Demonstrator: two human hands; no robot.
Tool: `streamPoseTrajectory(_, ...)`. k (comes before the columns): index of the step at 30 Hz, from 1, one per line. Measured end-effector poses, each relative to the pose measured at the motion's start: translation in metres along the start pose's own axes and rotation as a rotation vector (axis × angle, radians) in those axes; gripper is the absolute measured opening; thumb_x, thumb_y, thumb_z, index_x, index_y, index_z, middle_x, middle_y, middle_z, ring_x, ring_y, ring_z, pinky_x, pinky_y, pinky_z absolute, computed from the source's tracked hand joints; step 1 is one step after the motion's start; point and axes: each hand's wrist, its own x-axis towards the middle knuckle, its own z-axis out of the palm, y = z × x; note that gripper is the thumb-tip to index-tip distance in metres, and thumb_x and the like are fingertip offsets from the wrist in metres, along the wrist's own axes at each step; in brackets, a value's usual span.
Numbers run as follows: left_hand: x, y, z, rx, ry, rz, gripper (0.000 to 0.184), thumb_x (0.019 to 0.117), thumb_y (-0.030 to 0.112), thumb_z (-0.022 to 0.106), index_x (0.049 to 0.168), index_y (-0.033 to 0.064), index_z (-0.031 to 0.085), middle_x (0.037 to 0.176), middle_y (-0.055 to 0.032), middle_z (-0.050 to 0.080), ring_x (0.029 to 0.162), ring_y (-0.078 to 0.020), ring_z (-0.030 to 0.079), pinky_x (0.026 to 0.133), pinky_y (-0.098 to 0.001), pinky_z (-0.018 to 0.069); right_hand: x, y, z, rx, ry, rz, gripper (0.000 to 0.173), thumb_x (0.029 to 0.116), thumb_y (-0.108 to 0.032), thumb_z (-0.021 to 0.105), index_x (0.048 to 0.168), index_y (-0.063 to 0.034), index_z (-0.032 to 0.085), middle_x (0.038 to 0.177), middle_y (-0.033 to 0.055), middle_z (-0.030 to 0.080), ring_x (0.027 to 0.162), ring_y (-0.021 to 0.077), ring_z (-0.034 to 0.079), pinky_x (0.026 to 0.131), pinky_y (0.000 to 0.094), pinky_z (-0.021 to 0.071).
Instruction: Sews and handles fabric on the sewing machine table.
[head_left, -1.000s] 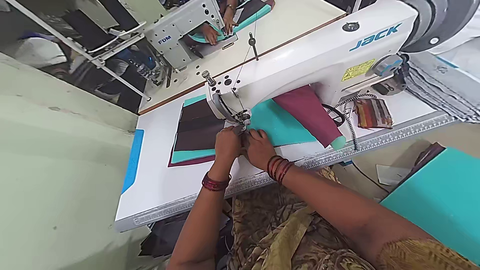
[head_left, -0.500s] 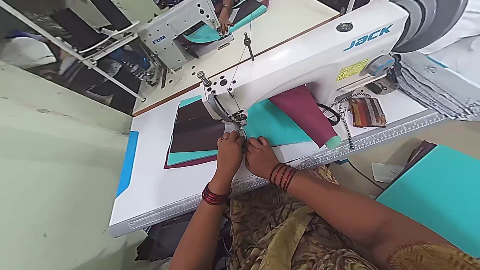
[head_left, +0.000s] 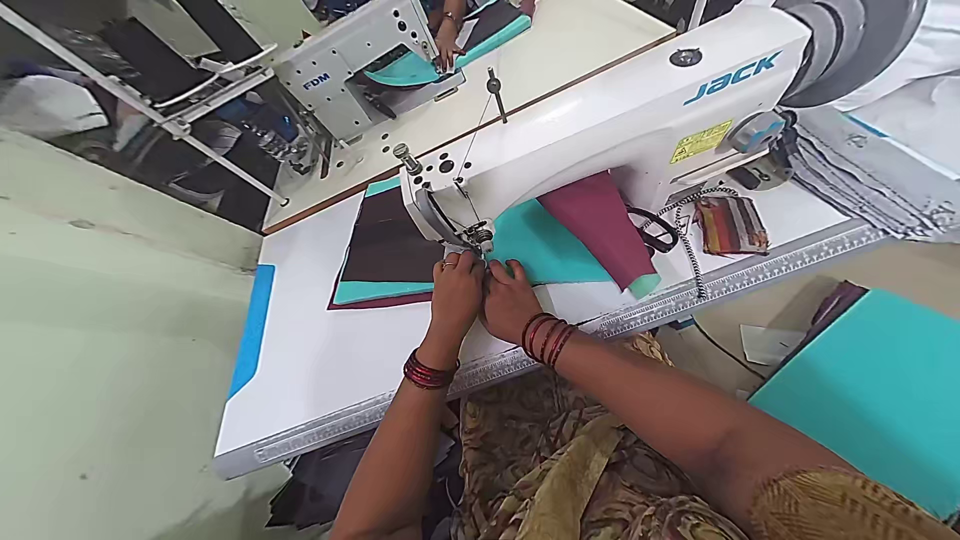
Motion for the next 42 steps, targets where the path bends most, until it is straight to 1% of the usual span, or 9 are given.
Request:
streamPoseTrajectory(4,-0.002,-0.004,0.006,0.008,0.051,0.025,0.019,0.0953,-0.004,0.058,0.103,-0.0027,0.076,0.114,-0.0206,0.07,0.113,-0.0409,0.064,0.095,-0.0606,0.0479,0.002,0.003,-0.002,0.034,-0.038,0.008,0.049,0.1057,-0.029,0.043,0.139,0.0029,0.058,0.152,0.0171,0.051,0.154,0.0334,0.027,0.121,0.0597,0.0147)
streamPoseTrajectory(6,-0.006,-0.012,0.008,-0.004,0.106,0.064,0.019,0.0946,-0.004,0.06,0.105,-0.0014,0.076,0.112,-0.0209,0.07,0.11,-0.0413,0.065,0.096,-0.061,0.0472,-0.002,0.011,-0.001,0.168,0.05,0.017,0.041,0.1037,-0.022,0.049,0.134,0.0004,0.063,0.147,0.0136,0.058,0.15,0.0324,0.034,0.121,0.0568,0.0198)
streamPoseTrajectory(10,-0.018,-0.027,0.015,-0.034,0.285,0.149,0.017,0.0915,-0.007,0.061,0.096,-0.0019,0.076,0.101,-0.0217,0.072,0.1,-0.0434,0.069,0.094,-0.0609,0.0498,-0.01,0.03,0.023,0.483,0.654,-0.019,0.026,0.0893,0.001,0.057,0.107,0.0032,0.076,0.114,0.0163,0.075,0.119,0.0379,0.065,0.105,0.05,0.0476)
streamPoseTrajectory(14,-0.021,-0.022,0.018,-0.034,0.319,0.233,0.016,0.0889,-0.008,0.063,0.095,-0.0015,0.077,0.098,-0.0204,0.072,0.098,-0.0409,0.069,0.092,-0.0578,0.0511,-0.007,0.035,0.029,0.547,0.883,0.022,0.027,0.0823,0.007,0.059,0.102,0.0027,0.076,0.109,0.0177,0.074,0.113,0.0403,0.065,0.104,0.05,0.0472)
streamPoseTrajectory(21,-0.021,-0.016,0.023,-0.034,0.396,0.277,0.015,0.0909,-0.006,0.062,0.09,-0.0007,0.077,0.093,-0.0176,0.074,0.092,-0.0375,0.072,0.089,-0.0537,0.0542,-0.007,0.031,0.027,0.504,0.777,0.005,0.03,0.0848,0.006,0.059,0.107,0.0011,0.078,0.119,0.0139,0.074,0.117,0.0378,0.064,0.102,0.048,0.0488)
streamPoseTrajectory(25,-0.024,-0.021,0.028,0.019,0.426,0.348,0.015,0.0907,-0.006,0.062,0.089,-0.0006,0.076,0.089,-0.016,0.074,0.088,-0.0346,0.072,0.086,-0.0504,0.0548,-0.008,0.025,0.02,0.381,0.518,0.0,0.028,0.0915,-0.002,0.058,0.112,-0.0012,0.077,0.128,0.0089,0.072,0.125,0.0351,0.059,0.101,0.0533,0.0437)
streamPoseTrajectory(28,-0.026,-0.026,0.033,0.043,0.453,0.401,0.017,0.0922,-0.003,0.061,0.09,-0.0004,0.077,0.089,-0.0152,0.075,0.087,-0.0327,0.073,0.085,-0.0485,0.0556,-0.008,0.023,0.009,0.222,0.319,0.016,0.032,0.0968,-0.007,0.053,0.121,-0.0022,0.074,0.134,0.0072,0.068,0.136,0.0319,0.052,0.109,0.0536,0.0373)
streamPoseTrajectory(32,-0.024,-0.027,0.039,0.06,0.471,0.413,0.017,0.0933,-0.002,0.06,0.089,0.0003,0.077,0.089,-0.0141,0.075,0.086,-0.031,0.073,0.085,-0.0464,0.0555,-0.007,0.022,0.004,0.12,0.201,0.014,0.034,0.0991,-0.008,0.05,0.126,-0.0015,0.07,0.141,0.0078,0.064,0.141,0.031,0.047,0.111,0.0546,0.0336)
streamPoseTrajectory(42,-0.009,-0.04,0.043,0.052,0.432,0.398,0.016,0.091,-0.006,0.061,0.09,-0.0011,0.076,0.092,-0.0168,0.073,0.091,-0.0353,0.072,0.087,-0.051,0.0552,0.006,0.023,0.0,0.093,0.113,0.056,0.039,0.1026,-0.013,0.048,0.138,-0.0025,0.063,0.155,0.0105,0.049,0.15,0.0325,0.034,0.119,0.0567,0.0242)
